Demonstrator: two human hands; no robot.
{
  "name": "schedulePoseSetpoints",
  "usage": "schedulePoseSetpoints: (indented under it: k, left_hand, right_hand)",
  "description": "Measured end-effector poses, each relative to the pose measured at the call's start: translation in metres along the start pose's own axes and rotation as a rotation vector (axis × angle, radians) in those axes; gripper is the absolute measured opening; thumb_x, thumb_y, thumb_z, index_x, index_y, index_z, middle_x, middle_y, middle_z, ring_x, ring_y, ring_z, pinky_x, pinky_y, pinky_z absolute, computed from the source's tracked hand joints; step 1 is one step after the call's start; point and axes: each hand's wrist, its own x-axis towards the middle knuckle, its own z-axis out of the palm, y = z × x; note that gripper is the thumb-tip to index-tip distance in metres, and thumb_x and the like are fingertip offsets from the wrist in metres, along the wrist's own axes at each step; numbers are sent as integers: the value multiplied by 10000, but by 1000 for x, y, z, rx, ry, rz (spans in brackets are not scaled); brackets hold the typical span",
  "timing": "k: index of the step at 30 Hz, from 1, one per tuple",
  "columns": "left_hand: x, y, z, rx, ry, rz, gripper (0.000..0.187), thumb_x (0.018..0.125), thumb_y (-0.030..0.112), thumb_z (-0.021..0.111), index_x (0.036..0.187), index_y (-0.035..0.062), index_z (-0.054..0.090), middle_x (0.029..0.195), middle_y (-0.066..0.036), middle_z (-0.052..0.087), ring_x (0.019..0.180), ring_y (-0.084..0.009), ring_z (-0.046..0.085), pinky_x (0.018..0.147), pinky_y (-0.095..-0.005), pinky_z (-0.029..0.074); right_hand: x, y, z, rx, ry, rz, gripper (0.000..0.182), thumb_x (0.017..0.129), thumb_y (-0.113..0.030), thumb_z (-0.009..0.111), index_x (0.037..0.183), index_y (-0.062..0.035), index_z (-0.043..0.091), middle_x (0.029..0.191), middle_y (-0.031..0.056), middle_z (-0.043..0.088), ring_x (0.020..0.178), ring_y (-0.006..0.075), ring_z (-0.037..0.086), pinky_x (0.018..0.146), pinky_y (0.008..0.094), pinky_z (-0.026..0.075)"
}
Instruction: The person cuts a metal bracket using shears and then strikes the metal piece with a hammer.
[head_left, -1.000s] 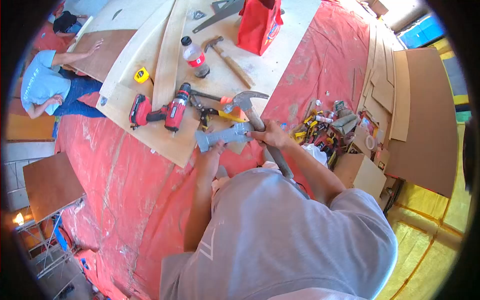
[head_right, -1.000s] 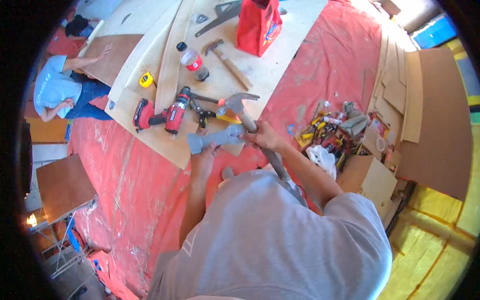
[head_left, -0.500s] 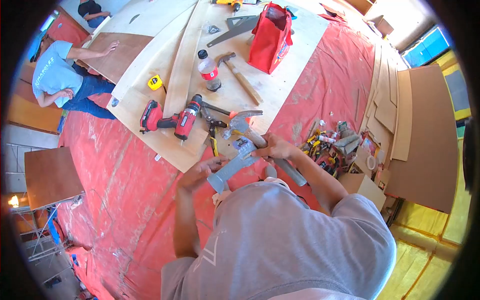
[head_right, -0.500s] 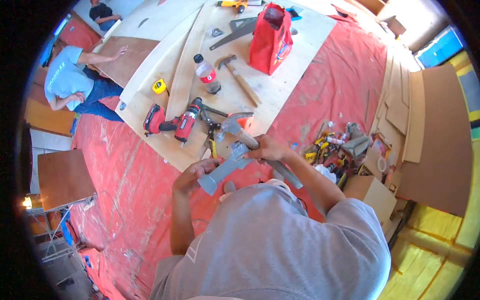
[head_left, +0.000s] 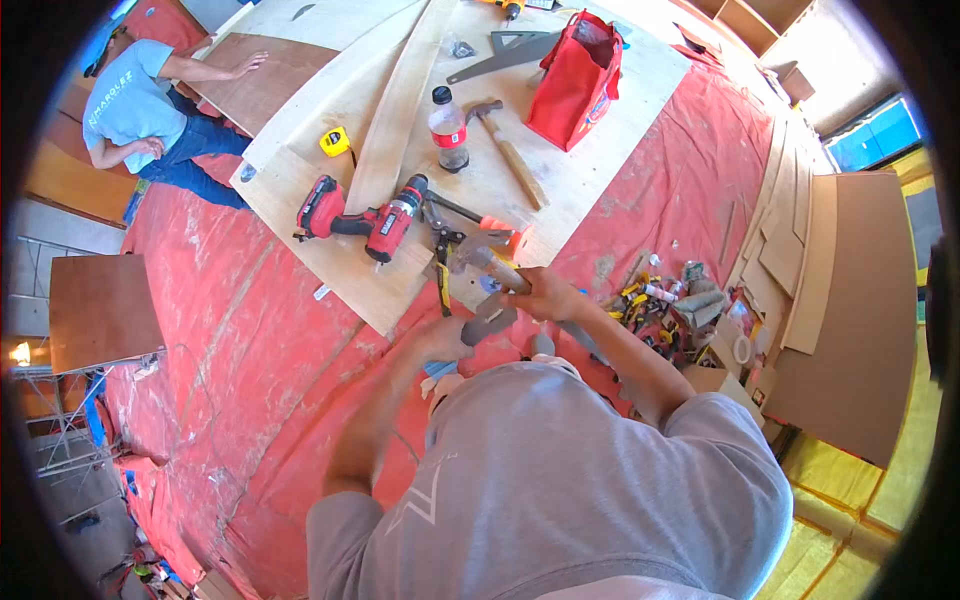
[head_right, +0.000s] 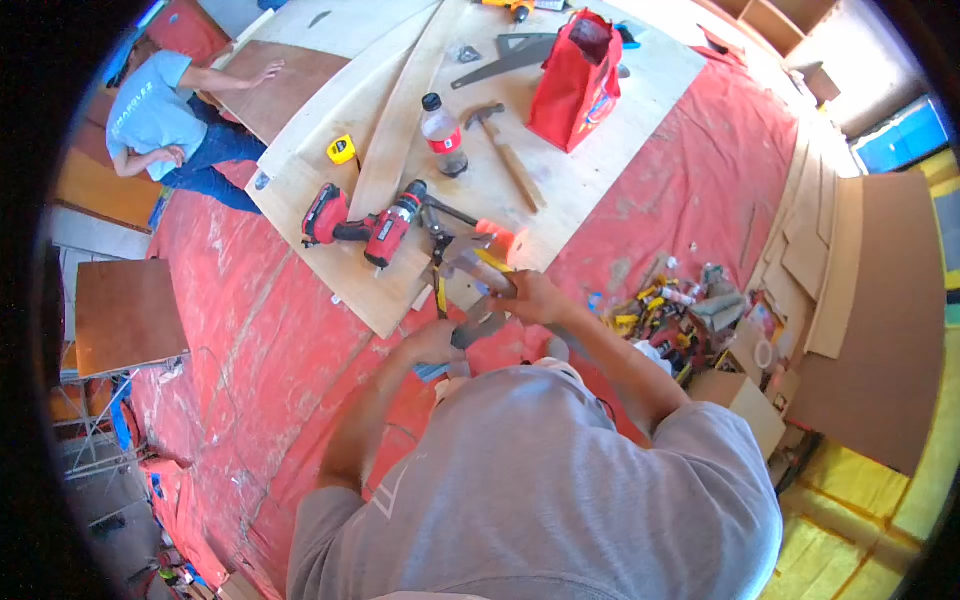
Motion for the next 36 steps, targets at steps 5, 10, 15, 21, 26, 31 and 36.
schedulePoseSetpoints:
  k: [5, 10, 15, 21, 26, 31, 36]
  left_hand:
    - [-27, -20, 20, -335, 281, -104, 480, 720, 205, 718, 1117, -27, 579, 990, -191, 664, 911, -299, 657, 794, -394, 518]
    - [-48, -25, 34, -556, 460, -326, 636, 718, 219, 732, 1233, -66, 490, 1096, -219, 635, 1001, -298, 633, 884, -376, 489]
    - [-43, -28, 54, -682, 709, -186, 516, 767, 204, 709, 1172, -60, 527, 1028, -196, 642, 931, -245, 640, 825, -377, 494]
    - [-36, -22, 54, -504, 891, -217, 536, 776, 178, 701, 1216, -61, 510, 1091, -268, 634, 1014, -349, 639, 865, -403, 490]
    - [-7, -13, 20, -261, 834, -258, 508, 781, 275, 725, 1143, -38, 555, 966, -266, 656, 927, -413, 645, 799, -474, 511]
    - [29, 0, -2, -117, 753, -364, 504, 778, 305, 721, 1110, -40, 563, 953, -263, 665, 919, -414, 652, 794, -484, 520]
    - [36, -18, -3, -225, 783, -243, 465, 764, 293, 701, 1047, -58, 586, 901, -271, 666, 878, -407, 663, 766, -482, 524]
  right_hand:
    - [23, 1, -15, -556, 427, -323, 301, 830, -201, 682, 1059, -19, 608, 1033, 204, 632, 988, 358, 600, 837, 461, 481]
    - [83, 38, -18, -703, 537, -351, 324, 854, -270, 643, 1038, -7, 602, 1212, 254, 556, 1147, 385, 533, 978, 468, 430]
    - [101, 30, -29, -672, 294, -77, 394, 850, -350, 630, 1039, -4, 615, 1083, 250, 624, 993, 383, 622, 852, 470, 503]
    - [125, 80, -51, -707, 378, -102, 329, 849, -339, 636, 998, -47, 662, 896, 191, 688, 819, 371, 675, 709, 488, 534]
    - [69, 24, -63, -587, 368, 92, 253, 824, -201, 617, 959, 10, 582, 877, 245, 664, 841, 433, 654, 702, 512, 528]
    - [79, 56, -59, -727, 423, 128, 278, 873, -222, 558, 1007, 21, 578, 925, 261, 670, 883, 410, 664, 737, 498, 533]
    - [73, 59, -56, -763, 434, 116, 343, 859, -306, 638, 1001, -5, 555, 904, 251, 662, 863, 435, 653, 734, 523, 525]
